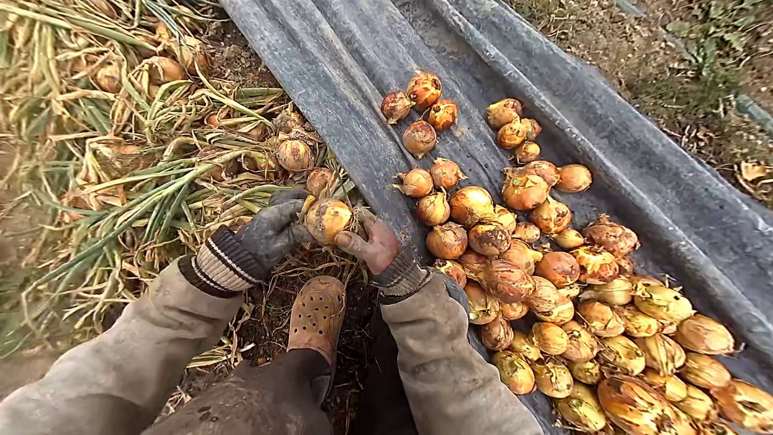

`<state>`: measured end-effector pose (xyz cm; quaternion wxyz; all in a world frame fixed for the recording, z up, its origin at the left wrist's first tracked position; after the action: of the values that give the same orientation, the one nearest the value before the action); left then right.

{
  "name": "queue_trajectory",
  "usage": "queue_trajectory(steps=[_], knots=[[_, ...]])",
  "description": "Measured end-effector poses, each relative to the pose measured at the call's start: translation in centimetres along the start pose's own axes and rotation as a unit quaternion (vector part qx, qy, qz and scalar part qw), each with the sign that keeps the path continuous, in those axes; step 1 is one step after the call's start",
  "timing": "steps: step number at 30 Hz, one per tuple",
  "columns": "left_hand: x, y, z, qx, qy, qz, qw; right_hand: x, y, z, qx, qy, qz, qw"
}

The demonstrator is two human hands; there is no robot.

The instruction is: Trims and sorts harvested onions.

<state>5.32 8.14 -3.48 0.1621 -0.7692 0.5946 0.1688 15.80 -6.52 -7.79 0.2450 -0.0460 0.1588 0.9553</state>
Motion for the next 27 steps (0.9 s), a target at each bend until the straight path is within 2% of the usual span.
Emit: queue_trajectory(steps=[3,6,9,12,13,15,17,18,19,21,23,24,25,27], knots=[[-0.5,4.2,-2.9,-0.029,0.024,-0.031,0.999,1.2,1.7,3.7,-0.122,-0.03,-0.005,0.992],[-1.5,6.6,-5.5,0.005,-0.019,-0.073,0.997,2.7,2.9,5.7,-0.209,-0.094,-0.027,0.973],[-2.6,8.0,-6.7,0.062,-0.051,-0.103,0.991,4.1,3.8,6.1,-0.198,-0.111,-0.053,0.973],[-4.2,8.8,-6.5,0.095,-0.176,-0.14,0.97,5.1,3.8,4.9,-0.13,-0.126,-0.086,0.98],[-4.9,8.8,-6.2,0.08,-0.215,-0.162,0.96,5.3,3.7,4.4,-0.114,-0.118,-0.094,0.982],[-6.8,8.3,-4.7,-0.029,-0.28,-0.208,0.937,5.4,3.8,3.5,-0.094,-0.113,-0.107,0.983],[-8.5,7.4,-2.2,-0.162,-0.276,-0.251,0.914,5.5,3.6,2.1,-0.042,-0.089,-0.108,0.989],[-8.7,6.8,-1.7,-0.189,-0.258,-0.25,0.914,5.7,3.3,1.2,0.011,-0.047,-0.087,0.995],[-8.2,5.5,-2.0,-0.178,-0.247,-0.216,0.928,6.0,2.8,0.2,0.069,0.005,-0.045,0.997],[-4.8,2.8,-3.7,-0.149,-0.248,-0.044,0.956,6.6,2.4,-2.0,0.161,0.053,0.039,0.985],[-0.6,0.2,-4.3,-0.161,-0.278,0.157,0.934,5.8,1.8,-3.1,0.191,0.007,0.011,0.981],[1.1,-1.0,-3.9,-0.159,-0.297,0.219,0.916,5.0,1.5,-3.3,0.195,-0.042,-0.024,0.98],[2.2,-2.4,-3.6,-0.156,-0.308,0.238,0.908,4.2,1.5,-3.3,0.203,-0.117,-0.054,0.971],[2.0,-6.0,-2.7,-0.164,-0.348,0.197,0.902,1.3,1.5,-2.6,0.198,-0.214,-0.121,0.949]])
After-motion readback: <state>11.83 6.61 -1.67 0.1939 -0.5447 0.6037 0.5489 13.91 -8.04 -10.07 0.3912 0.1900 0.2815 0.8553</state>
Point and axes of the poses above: each hand's wrist, its own y-axis away from the middle knuckle, its own x-axis out of the palm, z = x × y, the point moved 8 cm from there along -y, towards the middle knuckle, and after that the axes turned 3 degrees about y, right-handed, at the moved point
